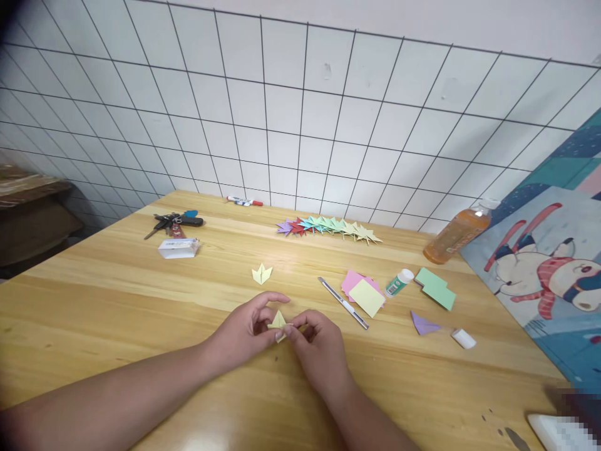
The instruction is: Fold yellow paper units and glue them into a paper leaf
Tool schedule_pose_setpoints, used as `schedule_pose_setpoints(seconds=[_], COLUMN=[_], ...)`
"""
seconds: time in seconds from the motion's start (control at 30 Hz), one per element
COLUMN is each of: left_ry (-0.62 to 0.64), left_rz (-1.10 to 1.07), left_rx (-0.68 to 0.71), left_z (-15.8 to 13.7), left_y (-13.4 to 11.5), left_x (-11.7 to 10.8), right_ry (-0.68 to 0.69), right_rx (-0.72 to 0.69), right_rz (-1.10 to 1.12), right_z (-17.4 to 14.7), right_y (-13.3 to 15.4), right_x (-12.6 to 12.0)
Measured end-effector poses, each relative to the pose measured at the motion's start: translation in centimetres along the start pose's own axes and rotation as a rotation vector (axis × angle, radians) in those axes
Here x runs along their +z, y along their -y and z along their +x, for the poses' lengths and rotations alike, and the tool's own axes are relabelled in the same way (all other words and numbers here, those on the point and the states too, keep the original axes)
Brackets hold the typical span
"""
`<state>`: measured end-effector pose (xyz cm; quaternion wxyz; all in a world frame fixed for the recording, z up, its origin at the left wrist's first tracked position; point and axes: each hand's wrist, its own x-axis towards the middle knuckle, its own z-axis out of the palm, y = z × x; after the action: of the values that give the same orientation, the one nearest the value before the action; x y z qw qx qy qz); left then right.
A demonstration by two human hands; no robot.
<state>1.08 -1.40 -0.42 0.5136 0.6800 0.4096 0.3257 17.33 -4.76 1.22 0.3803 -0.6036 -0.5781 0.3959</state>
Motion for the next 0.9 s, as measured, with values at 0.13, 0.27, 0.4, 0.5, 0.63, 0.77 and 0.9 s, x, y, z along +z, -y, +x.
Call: schedule_pose_setpoints(seconds=[0.13,0.27,0.4,0.5,0.63,0.77,0.9], left_ry=[0.003,-0.006,0.012,-0.002,-0.01,-0.01,0.021], left_rz=[0.022,-0.018,-0.069,-0.069,-0.082,-0.069,-0.076], left_rx=[0.006,-0.014,-0.041,-0.044,-0.058,-0.043,-0.023], left_z=[0.07,0.05,0.07,0.18,0.28,0.17,0.07], left_y=[-0.03,-0.09,-0.17,-0.18,0.0,0.04,-0.28], left_x=[-0.03,-0.02,0.04,0.0,-0.09,-0.09,-0.19], right_ry=[0.028,0.043,0.065,0.055,0.037,0.065,0.074], right_rx=[0.053,0.032,0.049,0.061,0.048,0.034,0.028], right_rz=[0.092,0.157,0.159,0.134,0.177,0.122,0.165], right_z=[0.17,0.14,0.2,0.32,0.32,0.16,0.24], right_y=[-0.2,-0.33,-0.53,-0.75,-0.63,-0.19,-0.32], right_x=[-0.15,-0.13,-0.06,-0.09,-0.21,-0.2,-0.25])
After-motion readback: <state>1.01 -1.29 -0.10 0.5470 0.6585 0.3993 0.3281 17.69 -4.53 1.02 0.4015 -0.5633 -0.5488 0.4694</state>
